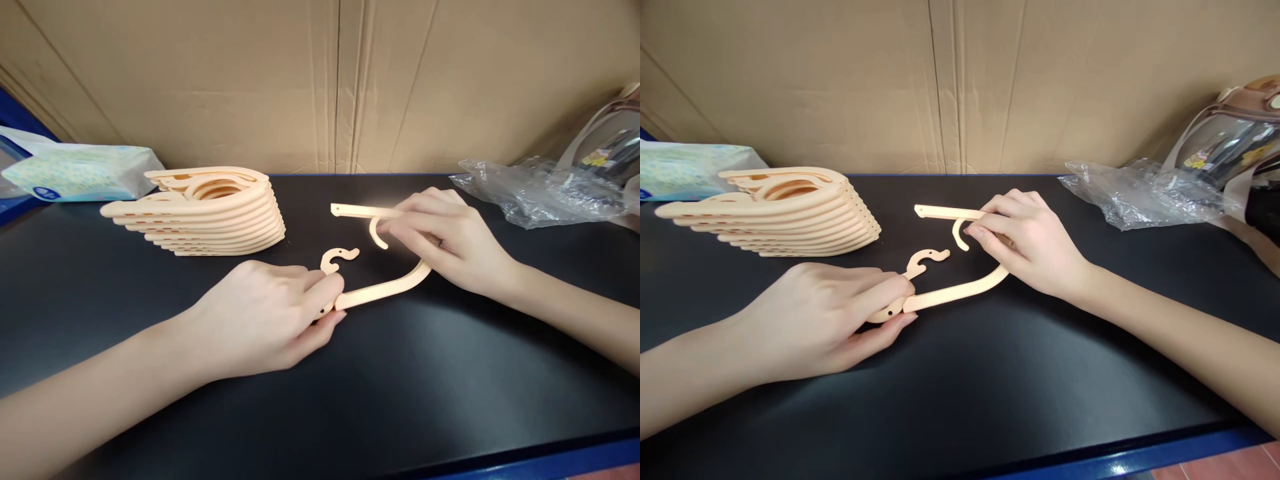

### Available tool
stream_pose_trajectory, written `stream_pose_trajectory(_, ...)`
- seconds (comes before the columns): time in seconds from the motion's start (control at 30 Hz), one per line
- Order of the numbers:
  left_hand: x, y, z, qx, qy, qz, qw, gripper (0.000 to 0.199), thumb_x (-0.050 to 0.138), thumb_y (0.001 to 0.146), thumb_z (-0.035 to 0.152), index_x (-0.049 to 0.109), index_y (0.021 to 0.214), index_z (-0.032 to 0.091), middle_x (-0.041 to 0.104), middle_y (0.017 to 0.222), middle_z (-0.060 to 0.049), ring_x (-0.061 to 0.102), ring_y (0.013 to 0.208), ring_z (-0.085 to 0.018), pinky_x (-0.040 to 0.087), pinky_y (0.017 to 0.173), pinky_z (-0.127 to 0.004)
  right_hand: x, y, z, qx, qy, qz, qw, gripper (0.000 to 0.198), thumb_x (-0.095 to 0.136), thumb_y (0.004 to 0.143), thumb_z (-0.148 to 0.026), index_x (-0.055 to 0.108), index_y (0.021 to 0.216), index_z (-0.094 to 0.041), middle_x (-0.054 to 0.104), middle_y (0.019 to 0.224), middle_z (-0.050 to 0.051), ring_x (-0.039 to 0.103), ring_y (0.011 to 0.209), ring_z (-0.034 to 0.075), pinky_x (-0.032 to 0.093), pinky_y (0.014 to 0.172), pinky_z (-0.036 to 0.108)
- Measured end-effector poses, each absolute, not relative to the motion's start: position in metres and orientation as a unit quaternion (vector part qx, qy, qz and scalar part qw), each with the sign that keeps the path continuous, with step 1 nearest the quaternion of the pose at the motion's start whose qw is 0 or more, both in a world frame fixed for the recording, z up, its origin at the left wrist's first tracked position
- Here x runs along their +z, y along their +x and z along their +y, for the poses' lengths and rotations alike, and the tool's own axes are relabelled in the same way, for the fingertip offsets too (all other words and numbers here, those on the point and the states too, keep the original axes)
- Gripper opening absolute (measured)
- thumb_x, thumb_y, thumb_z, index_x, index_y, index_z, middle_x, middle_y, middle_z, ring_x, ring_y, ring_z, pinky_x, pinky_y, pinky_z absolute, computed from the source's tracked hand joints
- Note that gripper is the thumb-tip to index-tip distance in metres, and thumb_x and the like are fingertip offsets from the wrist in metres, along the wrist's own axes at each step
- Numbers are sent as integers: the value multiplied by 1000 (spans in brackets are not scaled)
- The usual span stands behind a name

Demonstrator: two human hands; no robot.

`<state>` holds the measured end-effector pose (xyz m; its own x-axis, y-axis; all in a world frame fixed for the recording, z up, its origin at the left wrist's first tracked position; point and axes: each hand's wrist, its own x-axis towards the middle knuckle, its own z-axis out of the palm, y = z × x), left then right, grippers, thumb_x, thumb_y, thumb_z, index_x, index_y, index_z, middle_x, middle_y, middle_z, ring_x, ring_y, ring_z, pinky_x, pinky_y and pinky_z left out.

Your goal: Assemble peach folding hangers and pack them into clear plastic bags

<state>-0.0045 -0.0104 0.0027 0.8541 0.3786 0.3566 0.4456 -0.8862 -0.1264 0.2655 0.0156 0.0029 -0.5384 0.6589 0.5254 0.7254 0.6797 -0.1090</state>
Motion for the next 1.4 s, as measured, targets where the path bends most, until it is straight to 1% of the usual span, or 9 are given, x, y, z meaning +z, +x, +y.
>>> stream_pose_trajectory(0.23,7,0,-14,-140,-974,-150,94,17,45,88,13,61,82,17,60,73,-2,56,71,-19,46,61,-32,-6,269,23,-10,-411,-870,274,30,45,95,-15,69,112,-18,70,102,8,62,89,22,49,83,41)
stream_pose_trajectory(0.33,8,1,-13,-157,-965,-148,148,23,46,91,10,67,100,14,68,107,-10,60,109,-28,50,94,-43,-8,270,26,-10,-423,-866,267,30,45,94,-14,68,112,-20,69,97,7,61,88,22,49,79,39)
stream_pose_trajectory(0.43,6,0,-11,-177,-958,-162,155,38,41,91,0,66,114,15,55,141,-15,42,140,-34,40,111,-53,-8,271,27,-13,-443,-855,267,29,46,93,-15,68,111,-21,68,92,6,61,83,21,48,73,35)
stream_pose_trajectory(0.57,2,-2,-7,-181,-954,-225,78,42,34,96,4,65,121,18,47,147,-18,56,127,-32,55,92,-44,-6,272,27,-8,-477,-838,264,28,46,91,-16,69,107,-21,68,88,3,58,67,15,44,64,30)
stream_pose_trajectory(0.77,0,-3,-7,-205,-945,-246,-72,35,31,94,2,62,95,18,60,131,-9,63,105,-16,52,83,-26,-4,268,24,2,-519,-819,245,26,49,89,-18,69,107,-21,73,94,1,55,59,12,42,59,28)
stream_pose_trajectory(0.97,2,-3,-8,-215,-955,-202,-32,10,50,96,23,58,92,17,67,116,-9,60,112,-23,48,90,-34,-8,268,24,-9,-489,-839,237,27,45,97,-21,69,109,-20,74,105,5,65,84,20,47,75,34)
stream_pose_trajectory(1.07,2,-1,-8,-196,-964,-181,8,17,60,95,33,57,96,16,68,115,-10,61,108,-25,48,86,-36,-9,268,24,1,-476,-848,232,28,41,101,-23,68,109,-21,73,100,4,64,88,21,46,77,34)
stream_pose_trajectory(1.2,3,0,-8,-190,-969,-155,17,17,58,93,18,56,108,13,69,117,-8,60,109,-22,48,90,-34,-8,266,22,3,-470,-852,230,26,39,102,-24,64,109,-22,71,96,2,62,84,18,46,75,32)
stream_pose_trajectory(1.4,6,1,-10,-158,-977,-142,0,26,47,93,7,59,114,14,70,116,-4,60,105,-22,46,93,-34,-5,264,18,28,-455,-857,241,9,47,98,-25,47,106,-22,65,80,-3,58,59,12,43,56,23)
